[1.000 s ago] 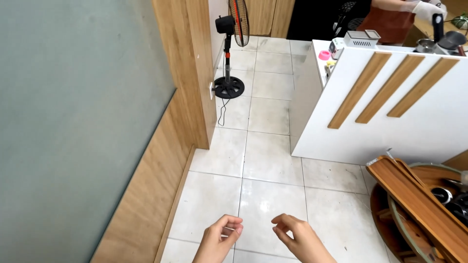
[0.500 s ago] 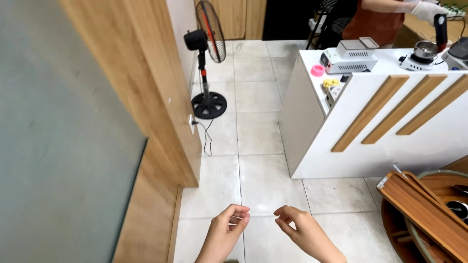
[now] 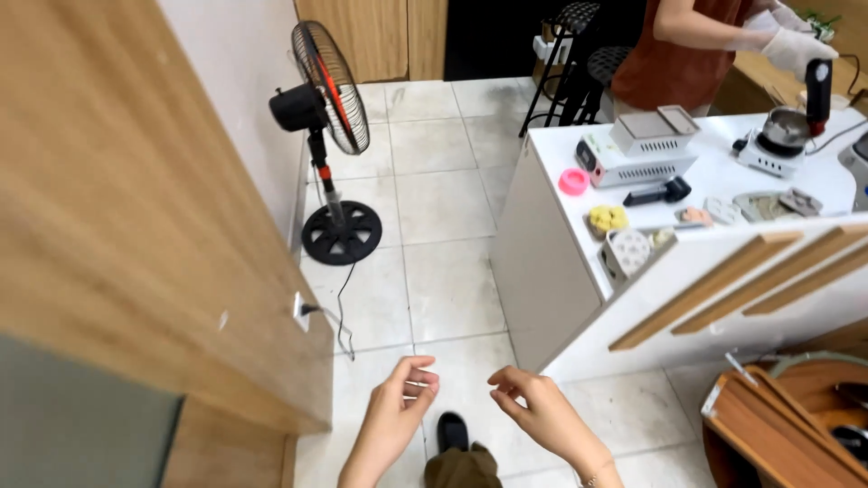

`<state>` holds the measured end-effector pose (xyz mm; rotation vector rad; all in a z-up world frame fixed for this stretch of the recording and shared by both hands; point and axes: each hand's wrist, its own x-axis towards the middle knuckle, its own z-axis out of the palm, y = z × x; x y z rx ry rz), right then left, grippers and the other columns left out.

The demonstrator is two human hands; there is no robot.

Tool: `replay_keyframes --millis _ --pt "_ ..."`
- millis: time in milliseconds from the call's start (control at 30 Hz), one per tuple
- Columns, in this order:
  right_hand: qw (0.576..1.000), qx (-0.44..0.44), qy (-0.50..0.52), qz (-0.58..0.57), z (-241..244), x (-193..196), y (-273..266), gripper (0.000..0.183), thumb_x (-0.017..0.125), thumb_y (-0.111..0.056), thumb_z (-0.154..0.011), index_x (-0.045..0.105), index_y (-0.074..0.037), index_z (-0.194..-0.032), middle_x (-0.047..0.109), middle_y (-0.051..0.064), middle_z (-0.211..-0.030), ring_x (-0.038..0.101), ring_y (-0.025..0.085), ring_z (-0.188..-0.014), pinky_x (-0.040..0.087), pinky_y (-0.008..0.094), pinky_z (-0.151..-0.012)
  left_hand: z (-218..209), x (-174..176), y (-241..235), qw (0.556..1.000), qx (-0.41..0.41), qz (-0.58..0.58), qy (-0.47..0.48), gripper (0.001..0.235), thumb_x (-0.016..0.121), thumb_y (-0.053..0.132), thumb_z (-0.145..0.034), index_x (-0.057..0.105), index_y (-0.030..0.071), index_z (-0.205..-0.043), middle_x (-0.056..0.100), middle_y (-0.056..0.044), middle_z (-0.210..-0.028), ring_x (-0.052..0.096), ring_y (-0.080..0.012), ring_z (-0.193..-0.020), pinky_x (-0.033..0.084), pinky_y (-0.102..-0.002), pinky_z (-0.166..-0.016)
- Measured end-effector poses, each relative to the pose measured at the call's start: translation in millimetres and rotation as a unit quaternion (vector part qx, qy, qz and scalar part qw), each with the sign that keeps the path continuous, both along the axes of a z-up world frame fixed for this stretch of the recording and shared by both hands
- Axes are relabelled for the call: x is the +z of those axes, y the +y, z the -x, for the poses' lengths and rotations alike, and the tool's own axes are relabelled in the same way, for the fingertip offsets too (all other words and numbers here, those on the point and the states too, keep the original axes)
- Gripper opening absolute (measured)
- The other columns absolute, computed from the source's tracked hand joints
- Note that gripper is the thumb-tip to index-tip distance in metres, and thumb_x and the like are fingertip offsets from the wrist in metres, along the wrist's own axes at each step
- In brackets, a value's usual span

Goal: Organizing and placing small candle gift boxes onto a display shelf.

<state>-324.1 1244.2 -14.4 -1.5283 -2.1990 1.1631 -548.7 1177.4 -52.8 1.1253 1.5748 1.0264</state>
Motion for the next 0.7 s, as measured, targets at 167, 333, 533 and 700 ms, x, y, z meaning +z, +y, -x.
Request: replay_keyframes --millis 167,333,533,700 --pt "0.999 0.030 0.021 -0.015 20 1 129 0.023 0.066 -0.022 -0.092 0.070 -0.005 -0.108 0.078 0.008 -0.096 0.078 0.022 -0.087 0.061 0.034 -0.078 16 17 124 0.999 0.041 -0.013 -0.013 0.042 0.069 0.014 -0.090 0.059 0.013 -0.131 0.074 -0.003 -0.111 0.073 -0.0159 -0.090 0.058 -0.030 -0.076" --pt "0.998 0.034 0.008 -0.054 44 24 236 0.030 0.069 -0.023 -0.091 0.068 -0.009 -0.118 0.071 0.009 -0.114 0.071 0.026 -0.098 0.057 0.036 -0.083 27 0 230 0.998 0.044 0.034 0.037 0.047 0.071 0.017 -0.090 0.059 0.017 -0.136 0.059 -0.004 -0.134 0.063 -0.0189 -0.123 0.060 -0.033 -0.090" --pt "0.999 -0.021 0.047 -0.003 66 8 350 0.047 0.068 -0.026 -0.091 0.059 -0.016 -0.137 0.067 0.003 -0.131 0.068 0.022 -0.115 0.058 0.037 -0.087 48 -6 349 0.996 0.034 0.081 0.022 0.068 0.073 0.020 -0.089 0.043 0.022 -0.150 0.039 -0.008 -0.149 0.047 -0.0243 -0.138 0.052 -0.041 -0.103" --pt "0.998 -0.056 0.031 -0.002 92 -9 456 0.050 0.067 -0.027 -0.092 0.057 -0.018 -0.141 0.067 0.002 -0.132 0.069 0.021 -0.116 0.059 0.036 -0.091 84 -12 467 0.998 0.020 0.056 0.015 0.077 0.075 0.021 -0.087 0.036 0.022 -0.153 0.038 -0.008 -0.150 0.049 -0.0250 -0.138 0.054 -0.043 -0.103"
